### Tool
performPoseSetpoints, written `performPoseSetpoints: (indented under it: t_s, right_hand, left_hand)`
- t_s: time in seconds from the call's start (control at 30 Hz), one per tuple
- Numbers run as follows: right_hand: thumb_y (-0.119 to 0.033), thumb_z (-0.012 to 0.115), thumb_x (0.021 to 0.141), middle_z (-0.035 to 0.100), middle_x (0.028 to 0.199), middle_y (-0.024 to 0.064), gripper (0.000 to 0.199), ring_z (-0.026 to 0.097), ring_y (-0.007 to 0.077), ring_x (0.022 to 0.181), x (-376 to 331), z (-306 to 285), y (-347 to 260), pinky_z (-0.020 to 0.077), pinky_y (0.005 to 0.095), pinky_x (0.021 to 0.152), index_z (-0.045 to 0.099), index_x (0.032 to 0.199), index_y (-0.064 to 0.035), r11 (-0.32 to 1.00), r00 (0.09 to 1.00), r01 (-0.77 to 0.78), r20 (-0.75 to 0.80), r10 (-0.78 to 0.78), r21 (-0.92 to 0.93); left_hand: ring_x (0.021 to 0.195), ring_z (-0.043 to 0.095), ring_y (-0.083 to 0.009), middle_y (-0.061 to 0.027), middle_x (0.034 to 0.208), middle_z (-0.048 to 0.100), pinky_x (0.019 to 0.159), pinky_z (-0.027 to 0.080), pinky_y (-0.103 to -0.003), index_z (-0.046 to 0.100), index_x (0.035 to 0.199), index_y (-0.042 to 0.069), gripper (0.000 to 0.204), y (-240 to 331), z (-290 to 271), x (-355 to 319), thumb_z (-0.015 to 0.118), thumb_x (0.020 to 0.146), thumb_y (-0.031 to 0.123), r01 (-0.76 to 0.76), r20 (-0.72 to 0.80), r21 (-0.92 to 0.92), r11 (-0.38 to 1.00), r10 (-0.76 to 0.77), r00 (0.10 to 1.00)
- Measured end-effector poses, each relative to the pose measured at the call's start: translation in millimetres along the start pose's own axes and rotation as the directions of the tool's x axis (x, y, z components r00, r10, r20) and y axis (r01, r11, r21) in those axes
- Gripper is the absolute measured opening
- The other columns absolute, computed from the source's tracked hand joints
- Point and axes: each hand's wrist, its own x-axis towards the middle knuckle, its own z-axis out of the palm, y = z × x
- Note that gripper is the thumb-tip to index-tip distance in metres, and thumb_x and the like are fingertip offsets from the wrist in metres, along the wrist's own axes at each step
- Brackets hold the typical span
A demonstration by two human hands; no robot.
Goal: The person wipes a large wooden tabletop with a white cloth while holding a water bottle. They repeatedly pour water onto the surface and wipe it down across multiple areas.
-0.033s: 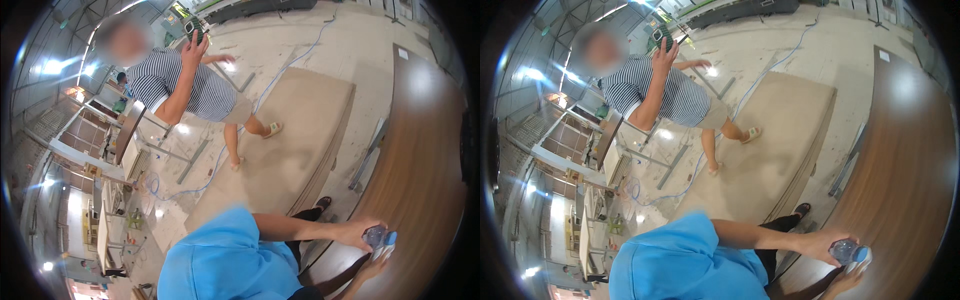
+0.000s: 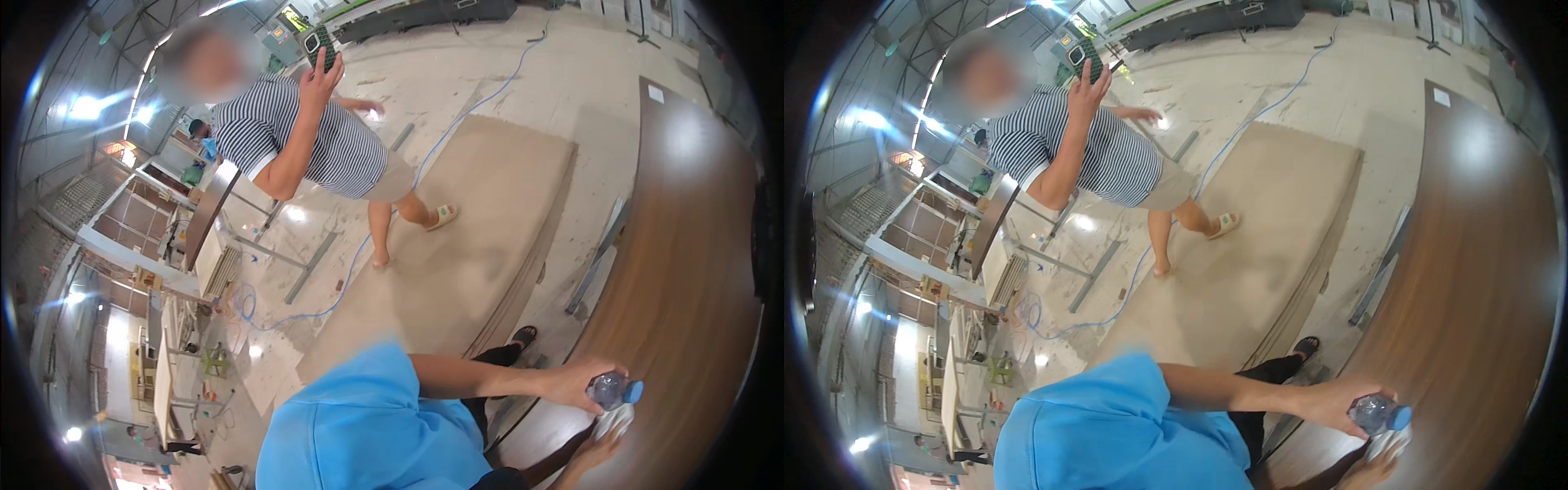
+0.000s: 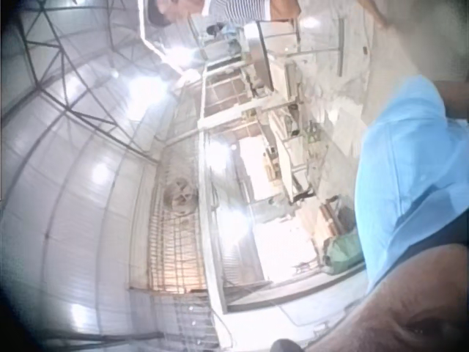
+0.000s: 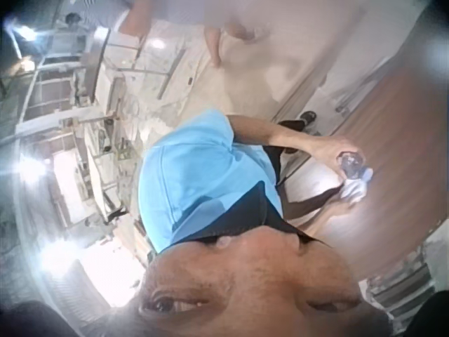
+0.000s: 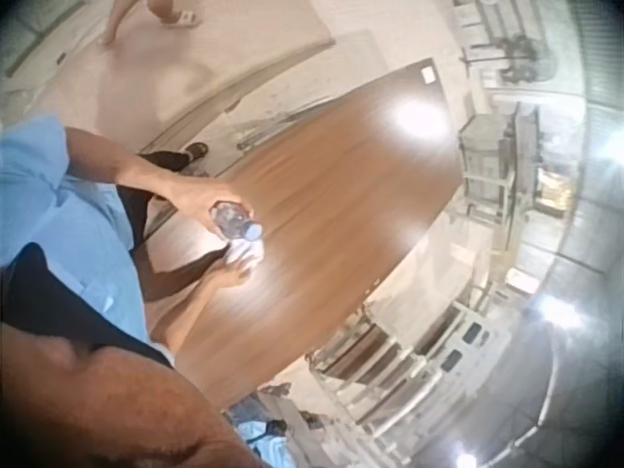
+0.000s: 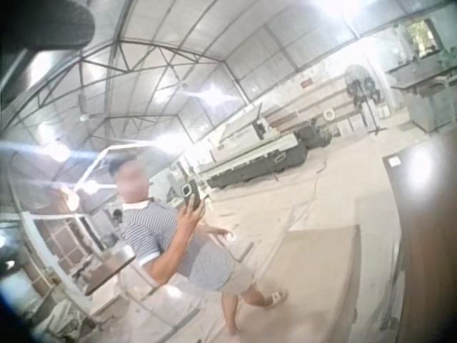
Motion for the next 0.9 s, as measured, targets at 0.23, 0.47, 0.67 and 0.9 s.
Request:
performPoseSetpoints:
  t_s: [0.23, 0.47, 0.67, 0.9]
  right_hand:
    - [-0.009, 0.058, 0.088, 0.052, 0.153, 0.0178, 0.058, 0.045, 0.0423, 0.141, 5, -19, -8, 0.0358, 0.0528, 0.116, 0.059, 0.146, -0.0113, 0.901, 0.979, 0.206, 0.078, -0.191, -0.383]
    - [-0.01, 0.054, 0.085, 0.048, 0.159, 0.0098, 0.06, 0.036, 0.042, 0.149, -39, -52, -19, 0.0318, 0.0564, 0.118, 0.059, 0.145, -0.0097, 0.926, 0.929, 0.16, 0.369, -0.025, -0.34]
    - [-0.004, 0.063, 0.087, 0.058, 0.144, 0.0219, 0.051, 0.046, 0.0431, 0.14, 16, -14, -37, 0.0262, 0.0493, 0.125, 0.062, 0.138, -0.0024, 0.987, 0.986, 0.068, 0.157, -0.046, -0.143]
    - [0.008, 0.065, 0.07, 0.05, 0.156, 0.007, 0.069, 0.034, 0.0428, 0.149, -16, -88, -85, 0.0333, 0.0599, 0.115, 0.067, 0.136, -0.0146, 0.971, 0.937, 0.1, 0.349, -0.018, -0.219]
  left_hand:
    - [0.123, 0.06, -0.0317, -0.016, 0.131, 0.063, 0.105, 0.046, -0.042, 0.052, 0.139, 0.004, 0.075, 5, -4, 2, 0.089, 0.075, 0.02, -0.003, -0.016, 0.017, 1.0, 0.004, 1.0]
    - [0.123, 0.059, -0.0277, -0.0126, 0.133, 0.062, 0.105, 0.047, -0.039, 0.051, 0.142, 0.007, 0.073, 14, -13, 23, 0.087, 0.08, 0.019, 0.016, 0.065, -0.014, 1.0, -0.015, 0.998]
    - [0.123, 0.057, -0.015, -0.0038, 0.135, 0.059, 0.106, 0.049, -0.036, 0.048, 0.146, 0.009, 0.076, 5, -14, 21, 0.089, 0.082, 0.015, 0.149, 0.101, -0.162, 0.976, -0.133, 0.986]
    - [0.114, 0.065, -0.0159, -0.0083, 0.123, 0.067, 0.101, 0.052, -0.034, 0.052, 0.14, 0.001, 0.071, -2, -34, 18, 0.087, 0.079, 0.004, 0.316, 0.034, -0.16, 0.935, -0.315, 0.949]
